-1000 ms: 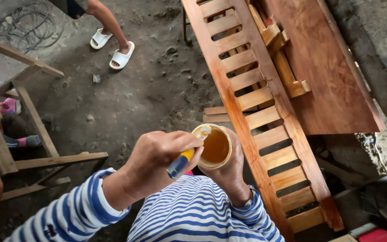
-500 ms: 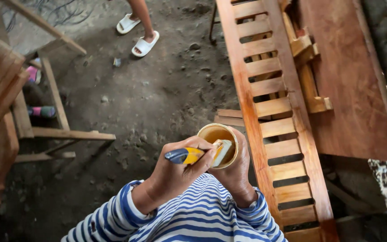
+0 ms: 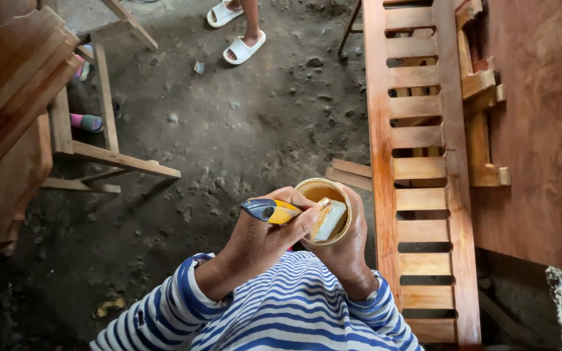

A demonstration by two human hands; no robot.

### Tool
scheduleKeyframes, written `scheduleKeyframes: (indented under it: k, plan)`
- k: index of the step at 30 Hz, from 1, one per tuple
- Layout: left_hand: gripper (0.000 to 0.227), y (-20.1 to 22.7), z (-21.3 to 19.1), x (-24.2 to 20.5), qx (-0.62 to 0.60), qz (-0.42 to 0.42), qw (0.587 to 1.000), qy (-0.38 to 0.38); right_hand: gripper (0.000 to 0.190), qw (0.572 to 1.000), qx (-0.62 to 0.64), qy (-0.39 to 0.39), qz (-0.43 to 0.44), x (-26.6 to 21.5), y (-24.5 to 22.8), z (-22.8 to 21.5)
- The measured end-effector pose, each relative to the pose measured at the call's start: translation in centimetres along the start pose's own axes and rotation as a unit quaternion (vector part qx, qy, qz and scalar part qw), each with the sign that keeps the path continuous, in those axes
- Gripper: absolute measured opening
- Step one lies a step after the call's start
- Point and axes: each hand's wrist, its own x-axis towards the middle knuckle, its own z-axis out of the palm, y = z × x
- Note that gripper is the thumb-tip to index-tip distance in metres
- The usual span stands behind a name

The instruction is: The person applies a wood stain to a slatted wooden bench using a paintbrush. They dip the brush into a container of stain and systematically coat the surface of the bench, covering the slats and frame.

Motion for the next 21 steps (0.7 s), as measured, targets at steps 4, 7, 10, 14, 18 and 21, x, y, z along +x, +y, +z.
scheduleKeyframes:
  k: [4,7,10,14,18,21]
  plan:
    - [0.012,0.1,0.1,0.3,-0.007,0.004,1.000,0.000,0.097,1.000,0.016,-0.006,-0.003,-0.4,1.2,0.0]
    - [0.011,0.2,0.6,0.6,-0.010,0.002,1.000,0.020,0.097,1.000,0.014,-0.009,-0.007,-0.3,1.5,0.2]
    - [0.010,-0.2,1.2,0.8,-0.018,0.003,0.999,0.046,0.096,1.000,0.015,-0.004,-0.003,-0.2,1.7,0.4]
    - [0.010,-0.9,1.3,1.1,-0.027,0.000,0.998,0.053,0.093,1.000,-0.004,0.006,0.011,0.5,1.6,0.6]
    - [0.013,-0.6,1.4,1.3,-0.036,-0.010,0.998,0.058,0.099,1.000,0.001,0.002,0.019,0.6,2.5,0.4]
    - [0.007,0.0,1.2,1.6,0.013,0.033,0.998,0.050,0.096,1.000,-0.002,0.000,0.024,1.0,2.8,0.3]
